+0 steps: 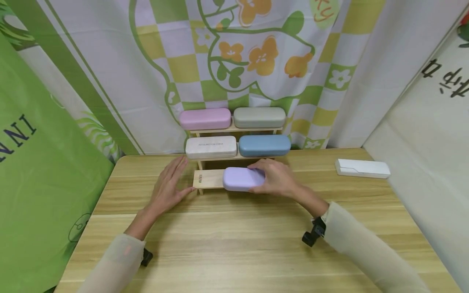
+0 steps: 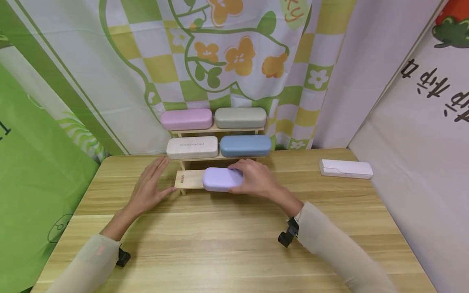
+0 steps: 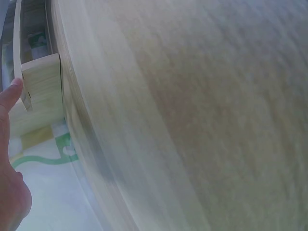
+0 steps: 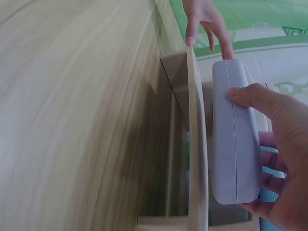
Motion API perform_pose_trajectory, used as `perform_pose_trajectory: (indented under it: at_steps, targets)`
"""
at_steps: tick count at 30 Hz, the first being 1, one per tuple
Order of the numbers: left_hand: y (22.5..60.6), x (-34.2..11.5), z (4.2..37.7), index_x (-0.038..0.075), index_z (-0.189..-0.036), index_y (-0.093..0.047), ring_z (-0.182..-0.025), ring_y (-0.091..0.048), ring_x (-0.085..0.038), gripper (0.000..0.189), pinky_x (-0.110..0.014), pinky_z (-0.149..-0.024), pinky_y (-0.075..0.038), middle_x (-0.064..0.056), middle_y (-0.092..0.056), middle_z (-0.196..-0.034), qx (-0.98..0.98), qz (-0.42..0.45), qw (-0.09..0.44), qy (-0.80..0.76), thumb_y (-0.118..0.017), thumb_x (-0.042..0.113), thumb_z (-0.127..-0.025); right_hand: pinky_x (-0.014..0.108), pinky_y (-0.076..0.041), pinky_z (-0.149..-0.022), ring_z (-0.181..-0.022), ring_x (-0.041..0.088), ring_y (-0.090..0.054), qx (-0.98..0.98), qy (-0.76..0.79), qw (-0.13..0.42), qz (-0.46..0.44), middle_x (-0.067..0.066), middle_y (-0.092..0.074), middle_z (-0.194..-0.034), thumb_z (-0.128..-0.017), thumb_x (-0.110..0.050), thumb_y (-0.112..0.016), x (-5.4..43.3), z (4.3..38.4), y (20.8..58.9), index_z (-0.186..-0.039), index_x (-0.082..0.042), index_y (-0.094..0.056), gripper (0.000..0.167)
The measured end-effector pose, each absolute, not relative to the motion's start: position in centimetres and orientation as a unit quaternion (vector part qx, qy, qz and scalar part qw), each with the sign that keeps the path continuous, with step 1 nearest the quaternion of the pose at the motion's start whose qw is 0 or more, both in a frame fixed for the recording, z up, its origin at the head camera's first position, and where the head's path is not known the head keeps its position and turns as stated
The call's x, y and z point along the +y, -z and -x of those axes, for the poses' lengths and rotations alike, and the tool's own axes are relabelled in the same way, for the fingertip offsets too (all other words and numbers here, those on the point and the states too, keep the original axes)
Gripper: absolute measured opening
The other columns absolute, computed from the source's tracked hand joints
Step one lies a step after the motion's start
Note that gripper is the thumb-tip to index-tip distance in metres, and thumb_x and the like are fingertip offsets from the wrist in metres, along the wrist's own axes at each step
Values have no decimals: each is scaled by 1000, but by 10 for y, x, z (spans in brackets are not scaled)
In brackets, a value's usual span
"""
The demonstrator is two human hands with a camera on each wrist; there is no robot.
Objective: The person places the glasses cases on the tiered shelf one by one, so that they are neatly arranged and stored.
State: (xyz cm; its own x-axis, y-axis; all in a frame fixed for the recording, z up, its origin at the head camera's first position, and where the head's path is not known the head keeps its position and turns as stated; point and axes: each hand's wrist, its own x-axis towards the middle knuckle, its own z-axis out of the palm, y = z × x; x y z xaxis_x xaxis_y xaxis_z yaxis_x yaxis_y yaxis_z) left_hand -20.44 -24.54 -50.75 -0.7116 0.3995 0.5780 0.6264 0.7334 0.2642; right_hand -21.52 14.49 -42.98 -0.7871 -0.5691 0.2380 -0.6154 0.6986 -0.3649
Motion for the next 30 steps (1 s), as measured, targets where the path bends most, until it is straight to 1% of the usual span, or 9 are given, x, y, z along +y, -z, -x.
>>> perform_pose_trajectory:
  at_steps: [4,7,12,18,25,30]
  targets:
    - [504,-245,203,4,-164,-36,-155,-32,-42,114,-63,-123,-33,-19,-30,-171,-907,274,238,214,-100,26,-72,37,-59,-77,-107,24,-70,-922,-219,50,-314,8,-75,-125,-71,-48,-96,132,216,433,-129,-14,-76,70]
    - [501,-245,203,5,-164,-36,-156,-30,-41,115,-62,-125,-32,-19,-30,-171,-910,273,232,206,-100,27,-72,37,-59,-76,-107,23,-70,-922,-222,54,-314,7,-75,-125,-72,-49,-95,123,217,436,-129,-14,-76,70]
    - [499,-247,205,4,-164,-35,-155,-32,-42,117,-61,-125,-31,-21,-33,-170,-911,281,232,192,-101,30,-71,39,-60,-80,-108,24,-71,-916,-237,60,-319,8,-76,-125,-71,-46,-96,108,219,439,-128,-12,-76,69]
    - [500,-249,207,3,-163,-36,-154,-34,-42,117,-60,-123,-34,-21,-34,-169,-906,295,244,184,-100,32,-70,37,-60,-74,-103,23,-71,-918,-233,66,-314,5,-77,-123,-70,-46,-97,93,221,440,-127,-15,-77,68]
    - [501,-250,209,2,-164,-35,-155,-33,-40,118,-60,-123,-35,-19,-34,-170,-902,304,249,180,-100,34,-71,35,-60,-74,-105,22,-72,-915,-230,77,-323,4,-77,-124,-70,-47,-97,79,227,442,-128,-15,-76,69]
    - [501,-250,209,2,-164,-35,-154,-34,-40,118,-60,-123,-35,-18,-34,-170,-902,304,248,182,-100,34,-71,33,-59,-70,-101,22,-72,-914,-227,80,-326,4,-77,-124,-71,-47,-97,71,229,444,-129,-16,-76,70]
